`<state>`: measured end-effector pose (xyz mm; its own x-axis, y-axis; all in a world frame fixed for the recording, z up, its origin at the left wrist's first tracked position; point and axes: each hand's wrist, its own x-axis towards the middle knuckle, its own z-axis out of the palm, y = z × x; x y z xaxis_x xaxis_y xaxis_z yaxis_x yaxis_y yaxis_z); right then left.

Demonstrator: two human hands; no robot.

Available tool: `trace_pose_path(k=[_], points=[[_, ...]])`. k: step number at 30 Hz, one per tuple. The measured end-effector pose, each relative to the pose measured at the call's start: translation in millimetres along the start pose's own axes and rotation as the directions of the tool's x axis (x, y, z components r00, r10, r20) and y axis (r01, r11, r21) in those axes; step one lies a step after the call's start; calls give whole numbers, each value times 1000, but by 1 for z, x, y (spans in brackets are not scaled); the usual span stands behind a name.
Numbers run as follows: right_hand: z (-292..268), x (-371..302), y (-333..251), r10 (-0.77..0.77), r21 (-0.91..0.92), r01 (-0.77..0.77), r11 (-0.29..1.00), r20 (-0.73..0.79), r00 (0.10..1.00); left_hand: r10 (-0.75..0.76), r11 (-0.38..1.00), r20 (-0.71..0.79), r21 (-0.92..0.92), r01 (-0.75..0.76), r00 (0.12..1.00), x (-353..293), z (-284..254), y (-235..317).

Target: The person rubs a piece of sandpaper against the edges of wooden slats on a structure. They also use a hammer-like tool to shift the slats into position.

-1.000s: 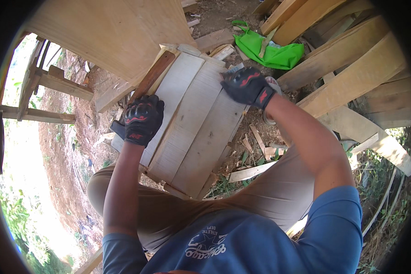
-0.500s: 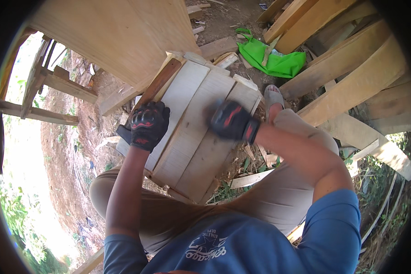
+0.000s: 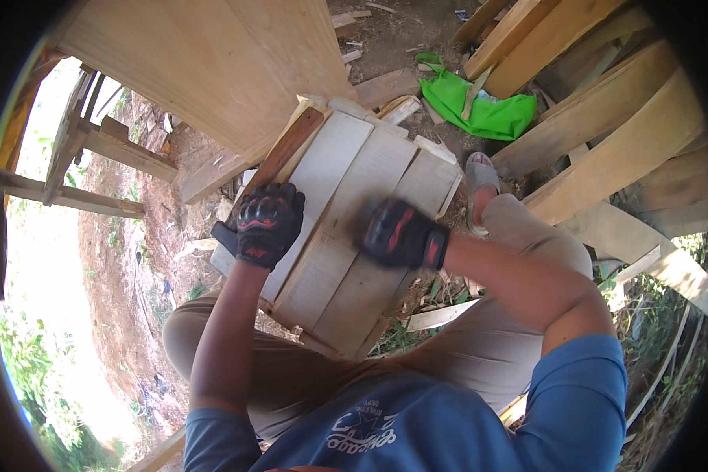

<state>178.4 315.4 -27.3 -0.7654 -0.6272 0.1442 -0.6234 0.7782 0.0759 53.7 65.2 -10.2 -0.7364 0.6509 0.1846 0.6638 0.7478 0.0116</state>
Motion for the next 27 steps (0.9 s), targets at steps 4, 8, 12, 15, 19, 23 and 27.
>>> trace_pose_path(k=[4, 8, 12, 15, 19, 23, 27], points=[[13, -20, 91, 278, -100, -289, 952, -109, 954, -22, 999, 82, -35, 25, 996, 7, 0, 7], [-4, 9, 17, 85, -95, -77, 993, 79, 993, 7, 1000, 0, -11, -7, 1000, 1, 2, 2], [1, 14, 3, 6, -41, -4, 999, 29, 1000, 63, 998, -126, 17, -61, 990, 0, 8, -3], [12, 5, 95, 375, 56, -371, 927, -147, 915, 14, 1000, -10, -20, -14, 1000, 3, 5, 5], [3, 34, 30, 235, 92, -233, 968, -18, 972, -9, 1000, 53, 4, 8, 999, 0, 1, -1], [-1, 40, -22, -52, 54, 49, 997, 46, 998, 3, 999, 32, -51, -1, 999, -1, 0, -4], [13, 31, 84, 295, 63, -290, 955, -94, 951, 28, 998, 33, -58, -26, 999, 4, 1, 3]])
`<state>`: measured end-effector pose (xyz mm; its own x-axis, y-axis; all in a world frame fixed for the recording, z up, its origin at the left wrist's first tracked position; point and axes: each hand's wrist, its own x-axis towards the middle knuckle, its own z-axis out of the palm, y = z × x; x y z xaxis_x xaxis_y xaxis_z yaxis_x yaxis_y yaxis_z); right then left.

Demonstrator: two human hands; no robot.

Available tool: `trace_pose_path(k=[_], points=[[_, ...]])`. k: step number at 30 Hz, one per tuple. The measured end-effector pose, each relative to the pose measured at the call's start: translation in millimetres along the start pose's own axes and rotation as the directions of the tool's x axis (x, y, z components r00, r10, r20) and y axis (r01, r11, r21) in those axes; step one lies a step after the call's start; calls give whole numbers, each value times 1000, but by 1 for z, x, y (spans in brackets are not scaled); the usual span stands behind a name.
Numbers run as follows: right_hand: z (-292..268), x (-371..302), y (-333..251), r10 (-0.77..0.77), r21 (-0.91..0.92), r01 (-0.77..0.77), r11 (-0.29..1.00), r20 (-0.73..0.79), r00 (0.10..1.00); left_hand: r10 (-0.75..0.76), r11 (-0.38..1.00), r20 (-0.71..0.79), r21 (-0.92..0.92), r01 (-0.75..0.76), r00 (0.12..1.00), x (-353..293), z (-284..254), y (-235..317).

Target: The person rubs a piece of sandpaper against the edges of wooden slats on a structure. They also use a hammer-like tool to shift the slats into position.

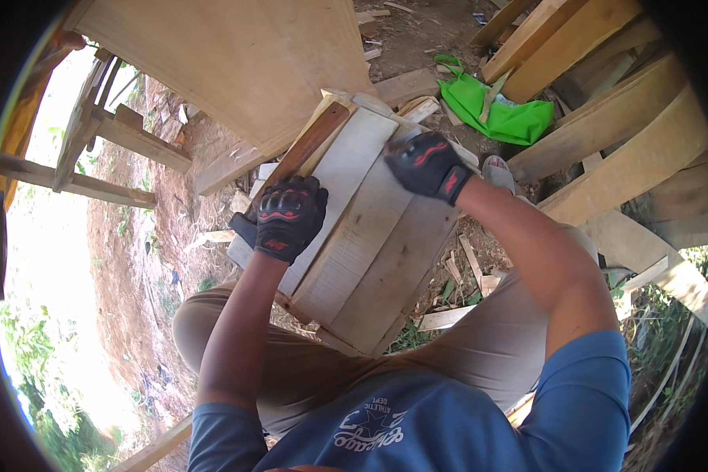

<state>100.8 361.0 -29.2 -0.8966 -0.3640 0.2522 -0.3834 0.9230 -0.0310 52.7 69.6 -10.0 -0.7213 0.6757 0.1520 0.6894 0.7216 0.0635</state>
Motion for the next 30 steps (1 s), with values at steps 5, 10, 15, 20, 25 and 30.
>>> trace_pose_path(k=[5, 10, 15, 20, 25, 30], points=[[-17, -11, -93, -325, 42, 322, 946, 147, 934, -6, 1000, -7, -1, 6, 1000, -10, -6, -9], [-11, -4, -43, -221, -115, 244, 963, 183, 958, -36, 999, 33, -2, 36, 999, -9, -6, -6], [4, -25, -7, -74, -77, 70, 995, -50, 996, 6, 1000, 0, -15, -6, 1000, -2, -3, -2], [-18, -31, -73, -301, -88, 321, 943, 185, 935, -40, 999, 37, 30, 38, 999, -13, -5, -4], [-13, -37, 23, 12, -23, -15, 1000, -136, 991, -38, 999, 68, -1, 38, 997, -2, -1, 2], [-23, -48, -66, -290, -1, 299, 954, 244, 926, -8, 998, -15, 58, 9, 1000, -8, -1, -2]])
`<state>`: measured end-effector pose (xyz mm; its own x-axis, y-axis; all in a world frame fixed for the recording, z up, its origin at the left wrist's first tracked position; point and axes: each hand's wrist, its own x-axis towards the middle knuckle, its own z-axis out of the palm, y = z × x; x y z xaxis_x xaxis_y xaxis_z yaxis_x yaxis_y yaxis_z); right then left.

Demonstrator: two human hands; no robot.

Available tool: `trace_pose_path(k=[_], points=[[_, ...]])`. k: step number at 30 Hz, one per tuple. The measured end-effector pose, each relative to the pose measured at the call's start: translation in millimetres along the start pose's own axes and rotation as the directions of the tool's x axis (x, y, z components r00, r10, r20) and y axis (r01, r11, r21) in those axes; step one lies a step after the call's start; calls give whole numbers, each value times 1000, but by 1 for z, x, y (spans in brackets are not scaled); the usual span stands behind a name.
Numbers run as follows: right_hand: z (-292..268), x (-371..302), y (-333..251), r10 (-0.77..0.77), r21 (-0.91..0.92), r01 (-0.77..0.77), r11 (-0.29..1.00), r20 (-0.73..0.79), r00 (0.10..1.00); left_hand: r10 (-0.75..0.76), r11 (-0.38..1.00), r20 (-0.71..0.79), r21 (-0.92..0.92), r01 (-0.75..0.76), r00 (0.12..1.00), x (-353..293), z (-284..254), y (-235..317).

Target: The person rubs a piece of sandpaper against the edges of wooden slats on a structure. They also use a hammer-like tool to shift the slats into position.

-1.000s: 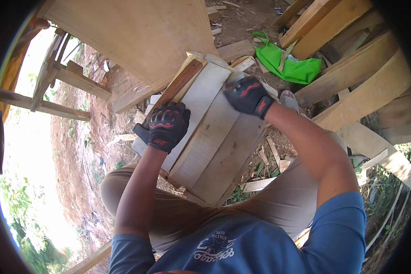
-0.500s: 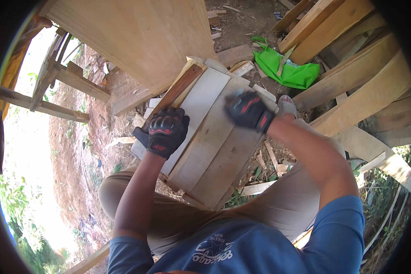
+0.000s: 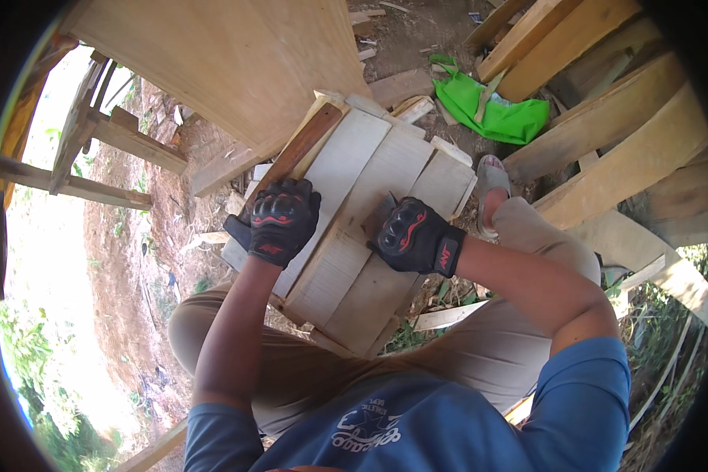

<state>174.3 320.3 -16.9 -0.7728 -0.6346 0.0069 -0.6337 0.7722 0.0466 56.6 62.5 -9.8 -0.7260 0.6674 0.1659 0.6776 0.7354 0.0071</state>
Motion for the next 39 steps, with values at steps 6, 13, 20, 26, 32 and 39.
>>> trace_pose_path(k=[6, 13, 20, 26, 32, 39], points=[[-4, -19, 72, 378, 45, -376, 926, -86, 922, 5, 1000, -16, -21, -6, 1000, 2, 4, 3], [3, -16, 12, 28, 16, -27, 1000, -80, 996, -10, 1000, 49, 10, 10, 999, 3, 1, 1], [5, -12, 27, 117, -70, -120, 990, -35, 992, 14, 1000, -48, 17, -13, 999, 3, 4, 4], [8, -8, 47, 220, -57, -225, 973, -87, 972, 49, 998, -98, 29, -47, 994, 5, -1, 4], [-3, -13, 34, 134, 3, -134, 991, -62, 989, 41, 998, -95, 56, -36, 995, 3, 4, 3], [37, -46, 102, 301, 74, -294, 953, -347, 888, 67, 997, -81, 38, -64, 995, 11, 3, 15]])
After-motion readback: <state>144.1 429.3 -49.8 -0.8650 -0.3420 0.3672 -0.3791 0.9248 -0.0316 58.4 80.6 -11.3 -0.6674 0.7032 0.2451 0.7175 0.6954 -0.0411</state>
